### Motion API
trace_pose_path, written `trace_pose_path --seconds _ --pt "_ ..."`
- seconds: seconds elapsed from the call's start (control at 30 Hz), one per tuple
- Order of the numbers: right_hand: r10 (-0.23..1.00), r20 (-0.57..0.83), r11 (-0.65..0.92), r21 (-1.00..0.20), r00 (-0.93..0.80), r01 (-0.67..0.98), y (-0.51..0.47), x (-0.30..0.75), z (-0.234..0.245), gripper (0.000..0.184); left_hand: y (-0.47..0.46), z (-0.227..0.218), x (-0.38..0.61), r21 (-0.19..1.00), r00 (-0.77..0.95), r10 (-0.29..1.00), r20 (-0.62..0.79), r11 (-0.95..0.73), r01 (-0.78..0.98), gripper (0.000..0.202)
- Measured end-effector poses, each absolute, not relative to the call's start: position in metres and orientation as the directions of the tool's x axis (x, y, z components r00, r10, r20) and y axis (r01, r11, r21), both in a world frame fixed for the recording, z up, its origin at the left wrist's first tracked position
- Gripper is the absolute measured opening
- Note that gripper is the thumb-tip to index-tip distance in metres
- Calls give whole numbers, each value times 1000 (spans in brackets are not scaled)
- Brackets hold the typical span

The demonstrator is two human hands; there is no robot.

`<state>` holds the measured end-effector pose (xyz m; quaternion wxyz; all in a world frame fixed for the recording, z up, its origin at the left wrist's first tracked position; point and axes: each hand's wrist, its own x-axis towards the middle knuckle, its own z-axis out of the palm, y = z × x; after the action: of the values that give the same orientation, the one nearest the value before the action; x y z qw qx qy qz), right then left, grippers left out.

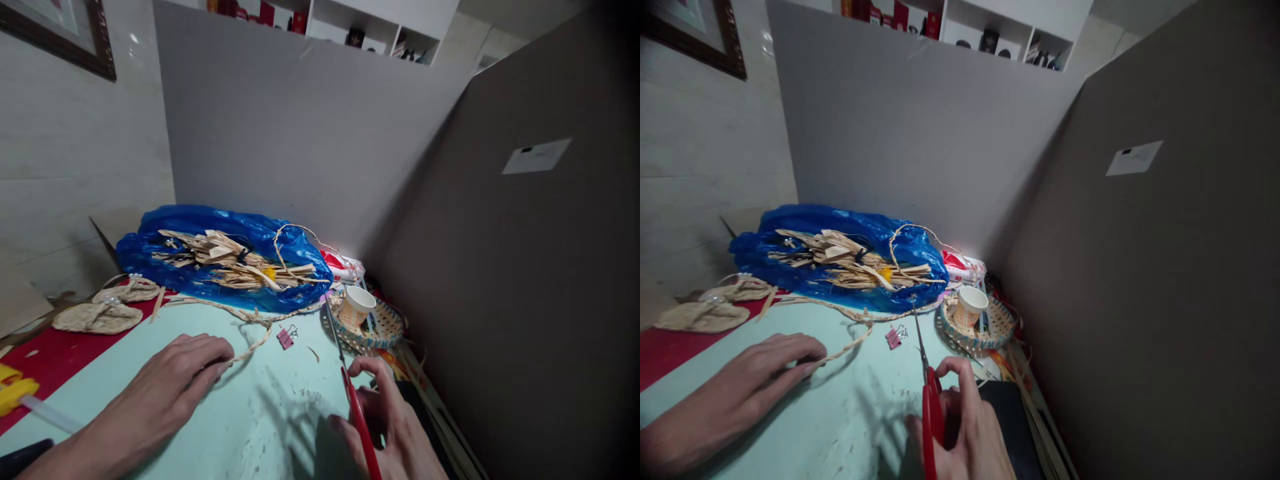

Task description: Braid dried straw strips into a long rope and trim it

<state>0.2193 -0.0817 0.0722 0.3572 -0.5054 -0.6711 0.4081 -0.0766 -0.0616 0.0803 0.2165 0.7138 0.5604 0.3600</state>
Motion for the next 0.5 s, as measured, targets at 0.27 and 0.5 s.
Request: trace_pose_path --seconds 0.27,0.5 --pt "904 197 384 -764 -380 518 -81 217 75 36 -72 77 -65 992 139 982 -128 129 2 26" --pt "929 160 327 -774 -333 542 -83 212 84 18 -80 68 -66 974 121 972 -200 210 -84 35"
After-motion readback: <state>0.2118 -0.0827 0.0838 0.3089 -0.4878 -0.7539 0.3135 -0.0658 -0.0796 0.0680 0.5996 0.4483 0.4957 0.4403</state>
